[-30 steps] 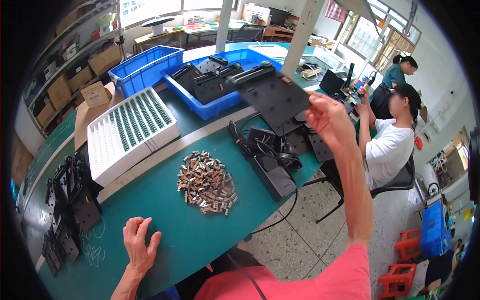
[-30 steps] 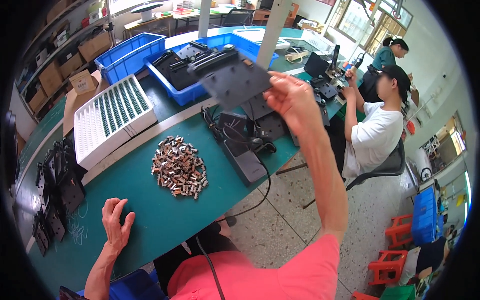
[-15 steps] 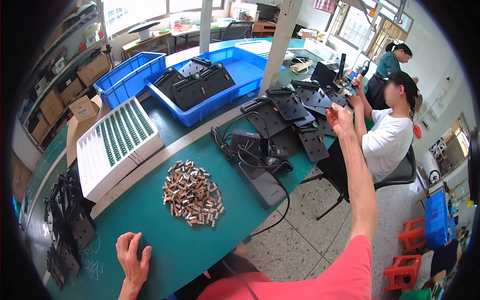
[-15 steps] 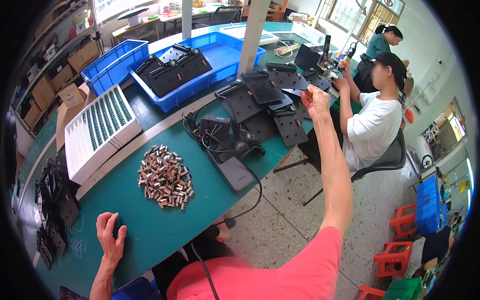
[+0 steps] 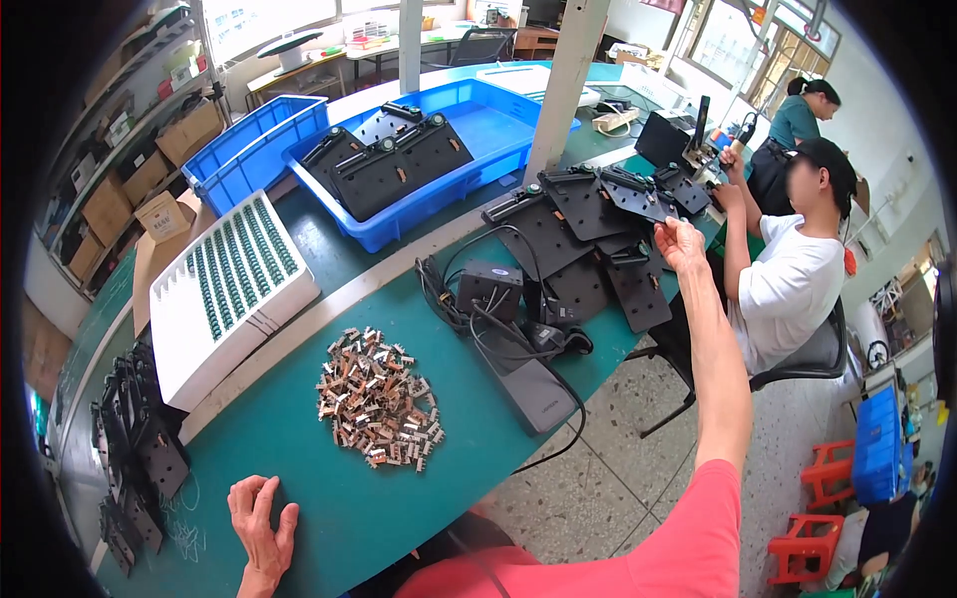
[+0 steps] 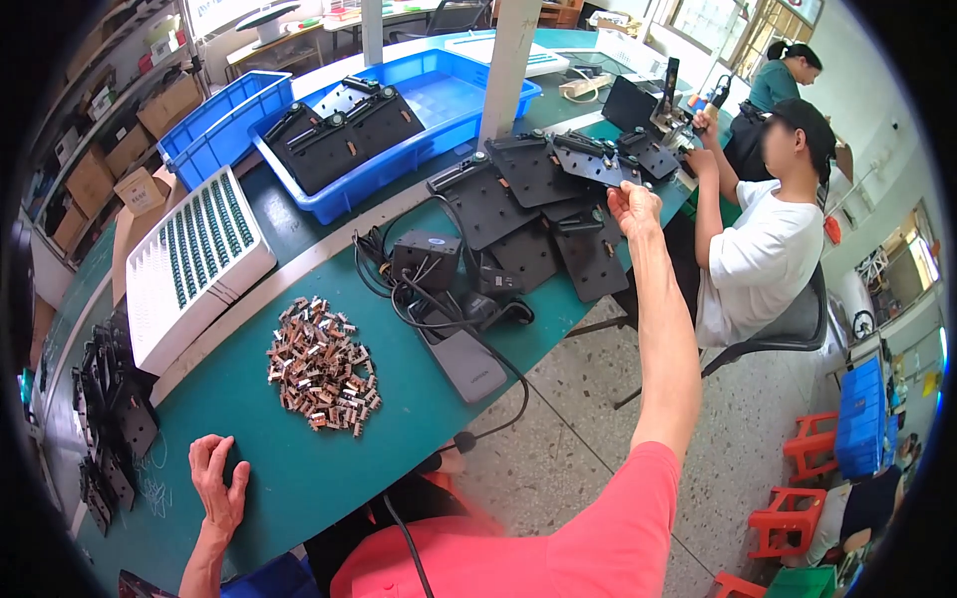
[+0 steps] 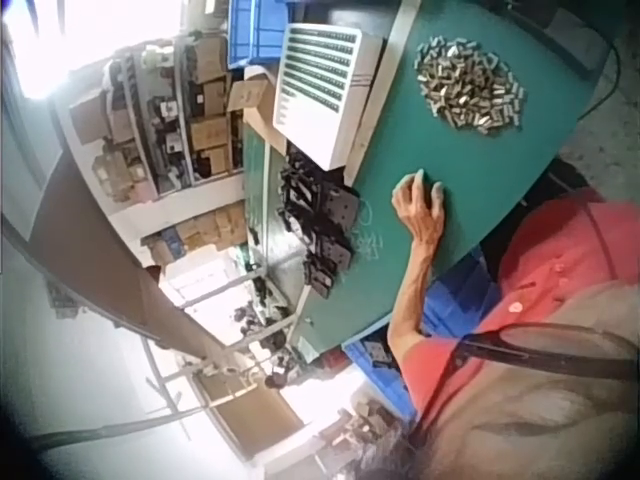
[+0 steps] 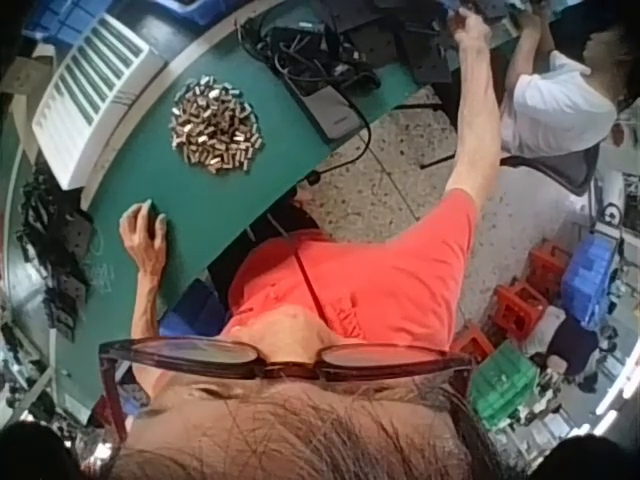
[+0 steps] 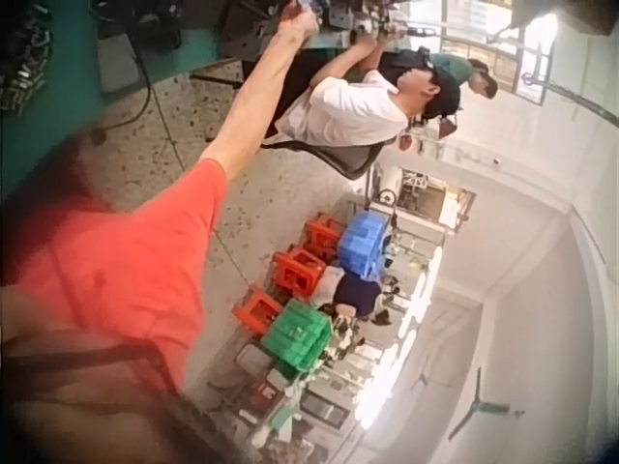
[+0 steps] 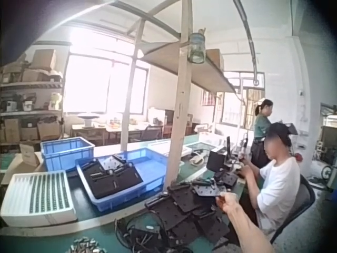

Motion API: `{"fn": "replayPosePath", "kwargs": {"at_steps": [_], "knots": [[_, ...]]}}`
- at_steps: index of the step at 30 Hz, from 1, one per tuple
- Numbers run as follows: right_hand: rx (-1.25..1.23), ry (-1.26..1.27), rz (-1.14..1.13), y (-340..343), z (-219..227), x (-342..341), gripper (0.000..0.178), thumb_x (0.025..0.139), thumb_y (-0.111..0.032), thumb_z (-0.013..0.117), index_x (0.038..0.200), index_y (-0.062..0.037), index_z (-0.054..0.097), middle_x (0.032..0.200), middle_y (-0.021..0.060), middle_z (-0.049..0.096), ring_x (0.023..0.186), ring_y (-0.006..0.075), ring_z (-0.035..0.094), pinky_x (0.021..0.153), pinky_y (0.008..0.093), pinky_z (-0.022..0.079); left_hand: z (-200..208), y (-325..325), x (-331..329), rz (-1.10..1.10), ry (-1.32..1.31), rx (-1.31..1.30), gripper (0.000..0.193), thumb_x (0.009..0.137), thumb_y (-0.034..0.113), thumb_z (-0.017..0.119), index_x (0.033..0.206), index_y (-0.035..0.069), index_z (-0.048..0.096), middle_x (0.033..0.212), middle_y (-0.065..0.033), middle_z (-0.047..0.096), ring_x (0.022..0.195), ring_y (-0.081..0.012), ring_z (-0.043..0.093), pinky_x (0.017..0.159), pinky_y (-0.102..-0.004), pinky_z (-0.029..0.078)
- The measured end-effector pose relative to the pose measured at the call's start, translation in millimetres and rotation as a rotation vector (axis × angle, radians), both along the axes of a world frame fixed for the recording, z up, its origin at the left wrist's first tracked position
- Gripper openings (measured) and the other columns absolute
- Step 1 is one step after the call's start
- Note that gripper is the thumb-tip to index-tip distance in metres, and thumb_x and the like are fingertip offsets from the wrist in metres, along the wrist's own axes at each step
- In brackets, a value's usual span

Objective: The person assembles black plastic housings by hand, attaching metal hinges and pins to them.

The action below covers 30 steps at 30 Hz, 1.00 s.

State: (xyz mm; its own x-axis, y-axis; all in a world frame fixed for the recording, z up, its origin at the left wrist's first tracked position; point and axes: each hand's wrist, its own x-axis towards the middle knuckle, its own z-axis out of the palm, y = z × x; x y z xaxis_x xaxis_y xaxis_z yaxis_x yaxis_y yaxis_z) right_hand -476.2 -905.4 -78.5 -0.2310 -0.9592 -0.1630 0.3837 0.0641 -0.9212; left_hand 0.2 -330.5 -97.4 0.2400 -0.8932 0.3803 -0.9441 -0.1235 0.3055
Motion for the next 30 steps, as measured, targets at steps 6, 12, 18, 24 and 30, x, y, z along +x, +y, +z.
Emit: {"fn": "replayPosePath", "kwargs": {"at_steps": [6, 12, 18, 24, 30], "knots": [[0.051, 0.073, 0.012, 5, -2, 0, 0.007, 0.091, -0.006, 0.062, 0.093, 0.0013, 0.061, 0.083, 0.0158, 0.069, 0.068, 0.0243, 0.068, 0.056, 0.0304, 0.06, 1, -2, -4, 0.015, 0.005, 0.009, 0.039, 0.083, 0.025, 0.07, 0.108, -0.004, 0.063, 0.102, -0.0156, 0.055, 0.093, -0.032, 0.052, 0.083, -0.0429, 0.042], [0.058, 0.265, 0.06, 16, 3, 15, 0.02, 0.093, -0.018, 0.06, 0.105, -0.002, 0.06, 0.079, 0.0166, 0.067, 0.061, 0.022, 0.065, 0.052, 0.031, 0.058, 3, 0, -3, 0.044, 0.011, 0.009, 0.038, 0.08, 0.022, 0.072, 0.107, -0.003, 0.063, 0.102, -0.0158, 0.056, 0.094, -0.0328, 0.053, 0.085, -0.0435, 0.042], [-0.306, 0.662, -0.136, 58, 31, 9, 0.022, 0.098, -0.023, 0.059, 0.112, -0.0075, 0.067, 0.071, 0.0041, 0.065, 0.052, 0.0093, 0.057, 0.044, 0.0223, 0.043, 9, -14, -7, -0.014, -0.027, -0.009, 0.039, 0.072, 0.018, 0.076, 0.106, 0.001, 0.065, 0.103, -0.0129, 0.059, 0.095, -0.0328, 0.055, 0.086, -0.0435, 0.042], [-0.74, 0.687, 0.458, 277, 93, 155, 0.025, 0.099, -0.015, 0.049, 0.113, -0.0007, 0.065, 0.064, -0.0022, 0.048, 0.053, 0.0067, 0.045, 0.048, 0.0221, 0.034, 7, 1, -1, 0.001, -0.036, -0.036, 0.039, 0.075, 0.023, 0.078, 0.107, 0.004, 0.066, 0.104, -0.0102, 0.059, 0.092, -0.028, 0.056, 0.082, -0.042, 0.042], [-0.557, 0.586, 1.568, 407, 27, 247, 0.018, 0.091, -0.008, 0.065, 0.107, -0.0028, 0.069, 0.086, 0.0121, 0.071, 0.07, 0.0195, 0.068, 0.066, 0.0302, 0.054, -2, 5, -2, -0.005, -0.012, -0.114, 0.037, 0.078, 0.024, 0.076, 0.109, 0.004, 0.066, 0.105, -0.0098, 0.06, 0.093, -0.0273, 0.058, 0.083, -0.0418, 0.043]]}}
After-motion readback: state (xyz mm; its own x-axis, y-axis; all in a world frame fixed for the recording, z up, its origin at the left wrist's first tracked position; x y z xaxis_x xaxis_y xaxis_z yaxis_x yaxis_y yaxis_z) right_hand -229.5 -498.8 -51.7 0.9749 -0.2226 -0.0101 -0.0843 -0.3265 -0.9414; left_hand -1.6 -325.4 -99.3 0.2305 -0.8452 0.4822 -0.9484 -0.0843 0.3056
